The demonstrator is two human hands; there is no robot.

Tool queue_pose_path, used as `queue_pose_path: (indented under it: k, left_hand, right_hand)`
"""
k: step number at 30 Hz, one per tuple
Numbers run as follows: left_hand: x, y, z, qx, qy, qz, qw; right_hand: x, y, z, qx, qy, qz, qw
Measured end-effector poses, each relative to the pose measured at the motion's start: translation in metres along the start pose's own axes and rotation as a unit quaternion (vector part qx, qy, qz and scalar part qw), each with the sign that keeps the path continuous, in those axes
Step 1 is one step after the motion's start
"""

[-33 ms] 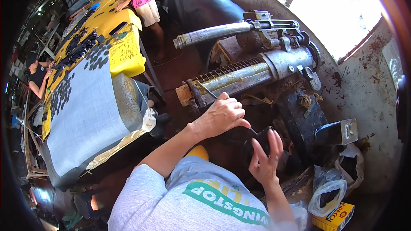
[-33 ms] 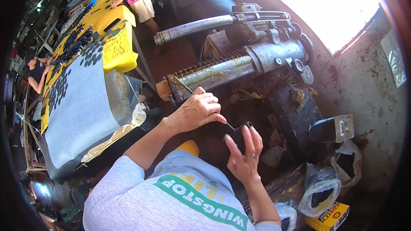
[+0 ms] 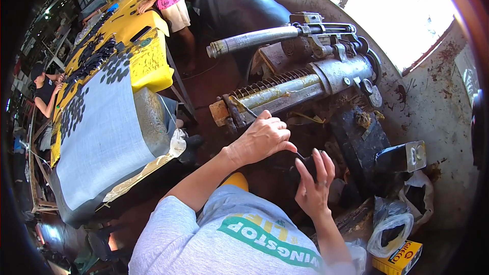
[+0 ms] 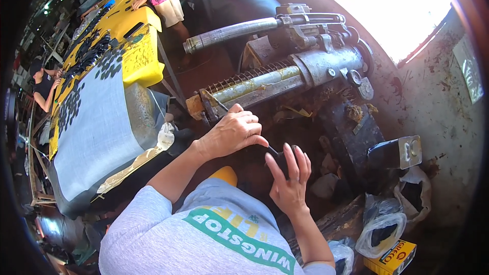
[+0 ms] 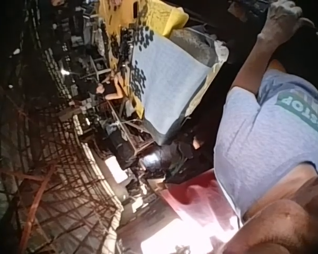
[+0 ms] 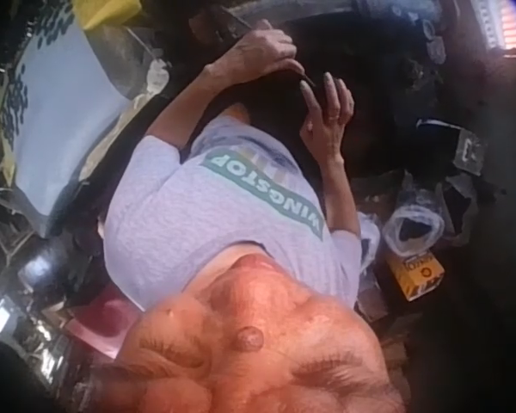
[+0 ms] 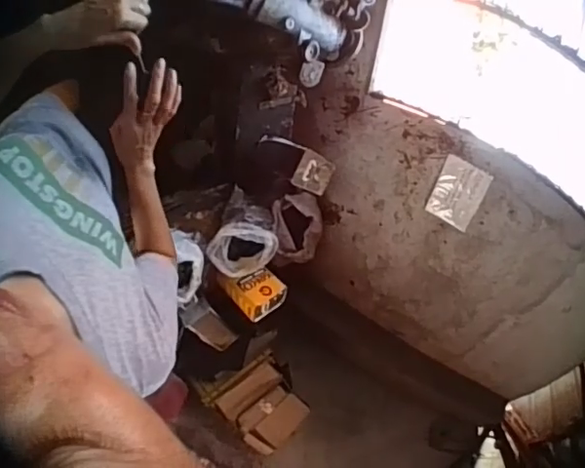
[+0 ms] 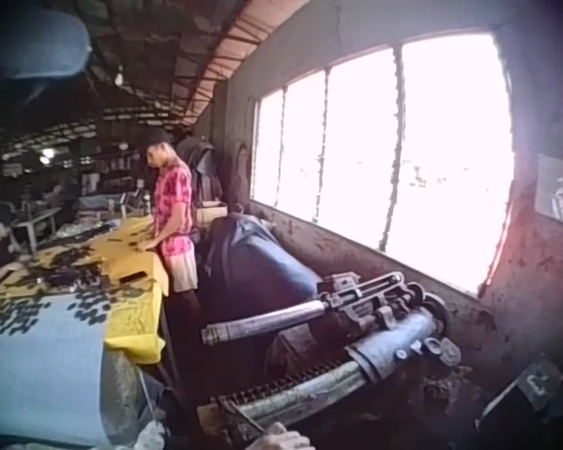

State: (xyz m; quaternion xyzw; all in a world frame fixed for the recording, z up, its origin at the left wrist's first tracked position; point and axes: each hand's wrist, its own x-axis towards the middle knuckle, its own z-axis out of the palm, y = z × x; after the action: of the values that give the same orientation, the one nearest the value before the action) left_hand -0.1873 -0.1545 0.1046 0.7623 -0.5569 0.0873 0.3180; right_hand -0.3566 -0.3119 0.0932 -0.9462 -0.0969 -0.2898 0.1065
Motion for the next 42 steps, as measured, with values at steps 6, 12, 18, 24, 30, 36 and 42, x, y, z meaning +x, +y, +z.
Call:
queue_pose_path:
  k: [6,12,18,24,30,36,42]
  left_hand:
    - [-0.011,-0.004,-0.012,-0.019,-0.037,-0.004,0.999]
    - [-0.016,-0.002,-0.025,-0.132,-0.026,-0.012,0.991]
    - [-0.015,-0.011,-0.026,-0.193,-0.001,-0.007,0.981]
    - [-0.007,-0.012,-0.027,-0.263,0.061,0.013,0.963]
    - [-0.005,-0.016,-0.012,-0.204,0.098,0.024,0.974]
    - [0.002,-0.024,-0.017,-0.182,0.026,0.043,0.982]
    - [0.0,-0.023,-0.015,-0.141,-0.005,0.045,0.989]
  right_hand:
    - [0.014,0.0,0.003,0.014,-0.085,-0.02,0.996]
    - [0.014,-0.009,0.006,0.636,-0.086,0.305,0.703]
    - [0.038,-0.011,-0.008,0.698,-0.079,0.368,0.609]
    - [0.034,-0.001,-0.039,0.372,-0.106,0.398,0.832]
    - [0.06,-0.022,-0.06,-0.017,0.06,0.112,0.992]
    - [0.052,-0.019,-0.049,-0.15,-0.146,-0.076,0.975]
    - [0.059,-0.027,-0.03,0.056,-0.082,0.034,0.994]
